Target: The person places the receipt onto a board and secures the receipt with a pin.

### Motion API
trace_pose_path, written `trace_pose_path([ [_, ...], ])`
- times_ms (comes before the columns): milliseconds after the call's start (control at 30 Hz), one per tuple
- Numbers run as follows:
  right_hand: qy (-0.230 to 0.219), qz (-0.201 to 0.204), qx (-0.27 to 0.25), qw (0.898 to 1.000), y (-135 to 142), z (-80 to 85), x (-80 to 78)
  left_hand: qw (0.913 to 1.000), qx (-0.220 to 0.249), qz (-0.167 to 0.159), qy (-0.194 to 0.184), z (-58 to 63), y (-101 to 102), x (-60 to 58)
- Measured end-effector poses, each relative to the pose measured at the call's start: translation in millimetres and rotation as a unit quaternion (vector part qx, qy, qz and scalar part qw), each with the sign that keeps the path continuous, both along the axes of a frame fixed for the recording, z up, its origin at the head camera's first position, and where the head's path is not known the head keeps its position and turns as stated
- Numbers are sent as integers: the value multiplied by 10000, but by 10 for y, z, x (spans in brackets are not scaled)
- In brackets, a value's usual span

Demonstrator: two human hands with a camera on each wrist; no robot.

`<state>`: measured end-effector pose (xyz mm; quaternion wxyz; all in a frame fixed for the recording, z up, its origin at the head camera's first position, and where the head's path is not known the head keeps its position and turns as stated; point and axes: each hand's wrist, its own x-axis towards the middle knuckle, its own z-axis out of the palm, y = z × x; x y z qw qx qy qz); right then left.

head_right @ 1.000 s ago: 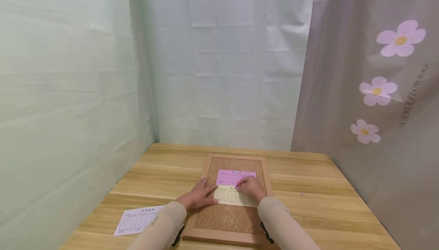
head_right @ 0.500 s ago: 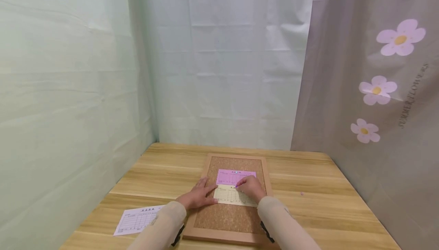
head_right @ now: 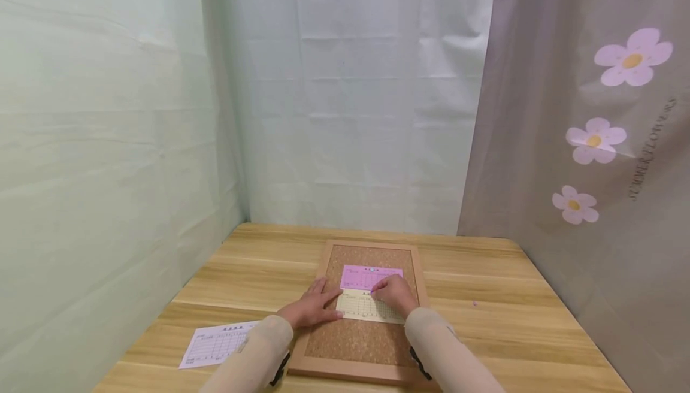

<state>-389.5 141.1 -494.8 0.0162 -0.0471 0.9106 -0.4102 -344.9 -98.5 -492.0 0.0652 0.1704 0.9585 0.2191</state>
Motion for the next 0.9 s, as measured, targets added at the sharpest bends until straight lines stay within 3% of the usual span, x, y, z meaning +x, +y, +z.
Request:
trace_pose_path([
  [900, -162, 38, -104, 9998, -6, 68, 28, 9999, -92, 60, -1, 3, 13, 0],
])
